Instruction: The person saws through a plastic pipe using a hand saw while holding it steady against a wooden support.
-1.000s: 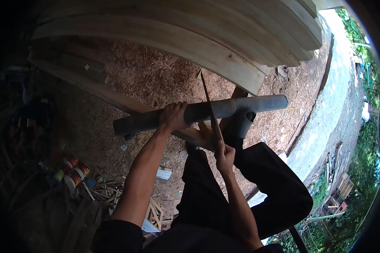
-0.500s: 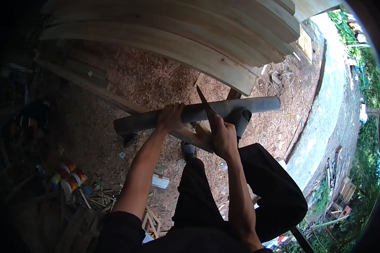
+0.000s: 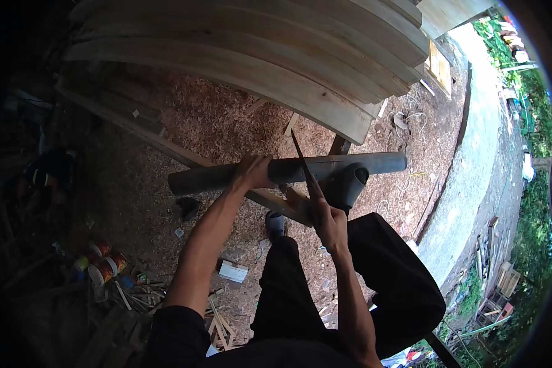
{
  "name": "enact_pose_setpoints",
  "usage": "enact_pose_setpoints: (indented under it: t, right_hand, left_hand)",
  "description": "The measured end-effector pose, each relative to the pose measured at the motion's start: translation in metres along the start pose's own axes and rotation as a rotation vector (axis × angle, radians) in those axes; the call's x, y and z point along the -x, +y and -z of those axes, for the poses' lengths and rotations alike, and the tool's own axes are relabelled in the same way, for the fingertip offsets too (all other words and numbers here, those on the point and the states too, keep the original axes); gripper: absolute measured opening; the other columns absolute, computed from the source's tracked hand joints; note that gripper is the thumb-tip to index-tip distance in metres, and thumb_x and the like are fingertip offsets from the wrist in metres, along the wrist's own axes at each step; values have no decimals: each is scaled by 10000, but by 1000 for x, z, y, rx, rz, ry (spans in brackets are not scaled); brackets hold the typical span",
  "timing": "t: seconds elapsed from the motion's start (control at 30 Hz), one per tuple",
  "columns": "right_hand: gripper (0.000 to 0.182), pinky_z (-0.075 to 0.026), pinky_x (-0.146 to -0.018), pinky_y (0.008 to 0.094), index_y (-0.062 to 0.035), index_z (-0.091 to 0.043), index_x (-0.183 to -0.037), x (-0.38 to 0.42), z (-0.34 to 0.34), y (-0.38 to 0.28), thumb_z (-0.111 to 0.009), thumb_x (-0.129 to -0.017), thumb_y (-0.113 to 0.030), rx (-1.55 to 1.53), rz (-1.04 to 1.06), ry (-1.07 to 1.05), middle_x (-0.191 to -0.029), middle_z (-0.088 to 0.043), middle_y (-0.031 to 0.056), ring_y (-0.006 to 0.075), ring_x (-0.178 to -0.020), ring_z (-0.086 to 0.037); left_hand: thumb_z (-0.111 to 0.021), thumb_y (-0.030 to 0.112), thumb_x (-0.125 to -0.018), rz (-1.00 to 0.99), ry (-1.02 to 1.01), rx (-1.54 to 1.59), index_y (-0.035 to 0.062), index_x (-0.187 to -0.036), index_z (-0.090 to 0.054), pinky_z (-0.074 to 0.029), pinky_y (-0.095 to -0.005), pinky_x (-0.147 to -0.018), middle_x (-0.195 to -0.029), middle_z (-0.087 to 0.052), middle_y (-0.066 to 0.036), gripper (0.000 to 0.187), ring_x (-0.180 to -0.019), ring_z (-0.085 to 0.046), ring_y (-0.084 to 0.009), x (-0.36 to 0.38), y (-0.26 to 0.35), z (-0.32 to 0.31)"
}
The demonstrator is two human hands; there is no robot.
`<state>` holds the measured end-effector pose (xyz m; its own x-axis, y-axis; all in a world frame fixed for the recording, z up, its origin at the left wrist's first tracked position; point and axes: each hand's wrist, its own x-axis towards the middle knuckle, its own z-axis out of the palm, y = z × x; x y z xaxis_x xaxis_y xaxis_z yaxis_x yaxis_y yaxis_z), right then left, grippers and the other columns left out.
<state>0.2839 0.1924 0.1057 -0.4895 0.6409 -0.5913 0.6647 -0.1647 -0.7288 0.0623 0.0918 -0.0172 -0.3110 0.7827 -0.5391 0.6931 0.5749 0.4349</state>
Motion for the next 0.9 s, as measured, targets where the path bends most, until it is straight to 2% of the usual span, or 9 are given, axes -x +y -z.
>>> enact_pose_setpoints:
  t: [0.03,0.13,0.2,0.37,0.53,0.63,0.7,0.73,0.9]
  right_hand:
    - [566,-293,-441,255,-26,-533,-610,4,4,-1,-439,-977,-446,55,18,-5,-525,-445,-29,52,-474,-394]
    - [592,-315,-457,293,24,-534,-617,11,10,10,-471,-966,-451,85,17,-1,-514,-443,-5,62,-501,-406]
    - [609,-338,-468,325,69,-537,-638,9,4,16,-499,-954,-450,43,12,9,-508,-440,20,72,-523,-417]
    - [559,-290,-439,270,-1,-514,-602,11,-25,22,-487,-974,-416,-12,3,33,-522,-431,-29,54,-487,-391]
    - [555,-269,-421,257,-35,-481,-585,18,-26,27,-461,-981,-423,-245,25,146,-518,-420,-31,55,-466,-384]
    - [569,-244,-420,241,-65,-440,-563,25,-10,25,-445,-985,-447,-260,156,212,-508,-394,-46,38,-459,-366]
    - [576,-228,-425,238,-71,-434,-563,27,4,16,-443,-984,-464,-255,142,208,-508,-388,-51,33,-463,-349]
    - [540,-270,-448,257,4,-497,-625,25,11,20,-453,-994,-388,-240,123,155,-541,-431,-24,47,-505,-369]
    - [558,-259,-429,246,-57,-462,-581,28,1,28,-432,-989,-436,-119,81,88,-509,-403,-41,42,-466,-365]
  left_hand:
    - [-823,497,-544,-37,186,-56,70,-1240,-514,-341,-459,-1045,-1192,-571,-183,873,-1179,-517,-320,1,-2,-7]
    - [-819,505,-550,-165,356,-276,77,-1263,-498,-297,-451,-1073,-1249,-531,-167,892,-1251,-449,-285,-7,-5,-17]
    - [-816,514,-555,-132,339,-270,76,-1284,-479,-299,-448,-1071,-1272,-514,-162,914,-1266,-428,-278,-8,-5,-17]
    - [-801,551,-573,-94,306,-230,53,-1337,-419,-334,-446,-1047,-1300,-495,-174,990,-1258,-434,-290,-6,6,-7]
    - [-793,554,-587,22,1,-105,17,-1346,-400,-401,-443,-996,-1293,-501,-210,1009,-1193,-496,-344,-16,9,2]
    - [-797,533,-579,-6,262,-151,14,-1349,-395,-396,-443,-999,-1254,-529,-213,1012,-1168,-516,-344,-6,2,-20]
    - [-804,512,-579,35,262,-85,14,-1336,-403,-408,-435,-991,-1232,-542,-208,991,-1153,-526,-336,-5,-3,-24]
    - [-810,490,-578,75,286,-31,14,-1323,-410,-419,-428,-982,-1210,-555,-203,971,-1138,-537,-329,-7,-7,-19]
    - [-833,458,-554,30,214,6,10,-1271,-460,-462,-436,-937,-1161,-585,-199,925,-1087,-566,-346,-10,-7,0]
